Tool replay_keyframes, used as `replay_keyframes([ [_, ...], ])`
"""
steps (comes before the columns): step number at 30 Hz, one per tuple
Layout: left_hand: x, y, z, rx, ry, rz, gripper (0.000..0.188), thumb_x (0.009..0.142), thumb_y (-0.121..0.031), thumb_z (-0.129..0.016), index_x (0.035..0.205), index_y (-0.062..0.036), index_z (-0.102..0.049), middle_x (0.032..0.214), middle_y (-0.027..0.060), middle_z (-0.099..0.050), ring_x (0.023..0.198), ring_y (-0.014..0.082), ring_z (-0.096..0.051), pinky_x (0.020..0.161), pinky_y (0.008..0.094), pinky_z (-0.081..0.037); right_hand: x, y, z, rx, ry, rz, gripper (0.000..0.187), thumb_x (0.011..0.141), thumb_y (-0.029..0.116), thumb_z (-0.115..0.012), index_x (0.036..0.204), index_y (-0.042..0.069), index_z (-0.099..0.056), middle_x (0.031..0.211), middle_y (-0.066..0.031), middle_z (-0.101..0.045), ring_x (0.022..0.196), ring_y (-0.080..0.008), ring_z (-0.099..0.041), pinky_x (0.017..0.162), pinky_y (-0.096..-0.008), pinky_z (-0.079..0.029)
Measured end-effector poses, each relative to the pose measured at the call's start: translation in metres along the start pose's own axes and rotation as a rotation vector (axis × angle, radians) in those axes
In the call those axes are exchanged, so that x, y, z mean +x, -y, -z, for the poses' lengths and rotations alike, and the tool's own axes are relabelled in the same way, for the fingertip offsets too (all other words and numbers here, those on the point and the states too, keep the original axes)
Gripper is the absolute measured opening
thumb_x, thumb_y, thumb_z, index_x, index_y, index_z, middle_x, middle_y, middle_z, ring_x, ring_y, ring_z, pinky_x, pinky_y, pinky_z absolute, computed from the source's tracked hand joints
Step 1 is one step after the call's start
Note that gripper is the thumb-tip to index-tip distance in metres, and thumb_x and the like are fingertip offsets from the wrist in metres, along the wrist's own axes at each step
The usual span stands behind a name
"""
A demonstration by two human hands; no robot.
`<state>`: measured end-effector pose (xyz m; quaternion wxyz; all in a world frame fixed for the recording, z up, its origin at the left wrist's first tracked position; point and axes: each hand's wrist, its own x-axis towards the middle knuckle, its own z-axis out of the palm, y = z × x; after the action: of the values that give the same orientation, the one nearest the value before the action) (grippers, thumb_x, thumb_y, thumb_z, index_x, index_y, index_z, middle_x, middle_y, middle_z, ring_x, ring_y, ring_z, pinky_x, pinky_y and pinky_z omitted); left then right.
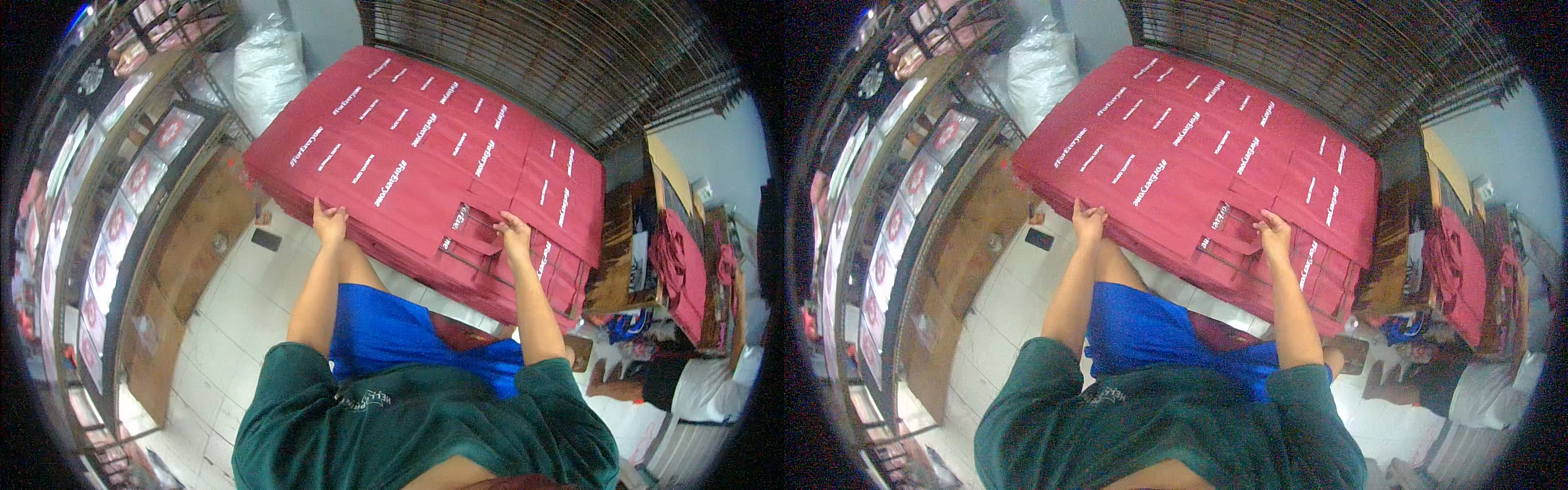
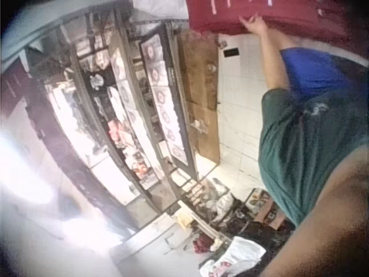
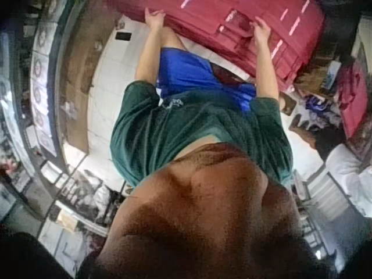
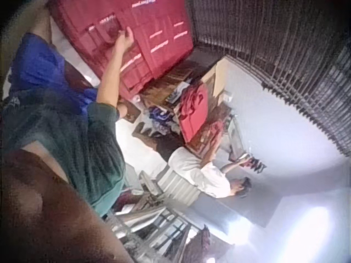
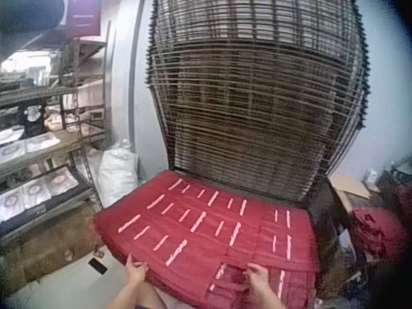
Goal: The person sits on the floor and repeatedly picks up maroon tote bags from a nearby pile, folds them, and places them onto a growing stack. The person aligns each bag before adding it to the stack.
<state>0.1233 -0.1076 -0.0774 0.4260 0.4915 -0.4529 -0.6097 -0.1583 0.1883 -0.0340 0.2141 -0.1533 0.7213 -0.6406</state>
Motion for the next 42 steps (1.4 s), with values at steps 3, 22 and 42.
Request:
replay_keyframes([
  [3, 0.001, 0.002, 0.0, 0.024, -0.054, -0.04, 0.08, 0.077, 0.008, -0.063, 0.144, -0.0023, -0.02, 0.09, 0.009, -0.053, 0.072, 0.0178, -0.061, 0.06, 0.0278, -0.057, -0.001, -0.008, -0.001, -0.049, -0.013, 0.042, 0.034, 0.083, -0.005, -0.054, 0.116, -0.001, -0.058, 0.099, -0.0103, -0.064, 0.083, -0.016, -0.065, 0.066, -0.0245, -0.049],
  [22, -0.078, -0.025, 0.022, 0.369, 0.115, -0.523, 0.074, 0.082, -0.012, -0.068, 0.144, -0.0104, -0.026, 0.104, 0.0118, -0.05, 0.083, 0.0175, -0.049, 0.074, 0.0292, -0.044, -0.084, 0.111, 0.172, -0.547, -0.866, 0.784, 0.013, 0.079, 0.008, -0.065, 0.091, 0.003, -0.065, 0.093, -0.0105, -0.064, 0.088, -0.0238, -0.06, 0.082, -0.0339, -0.045],
  [42, -0.114, -0.025, 0.028, 0.532, 0.21, -0.529, 0.049, 0.084, -0.004, -0.059, 0.13, -0.0004, -0.043, 0.082, 0.0, -0.049, 0.065, 0.0056, -0.044, 0.058, 0.018, -0.04, -0.084, 0.169, 0.543, -1.472, -0.946, -0.4, 0.05, 0.091, 0.049, -0.039, 0.119, 0.013, -0.06, 0.147, -0.0063, -0.032, 0.136, -0.0341, -0.024, 0.101, -0.0587, -0.033],
])
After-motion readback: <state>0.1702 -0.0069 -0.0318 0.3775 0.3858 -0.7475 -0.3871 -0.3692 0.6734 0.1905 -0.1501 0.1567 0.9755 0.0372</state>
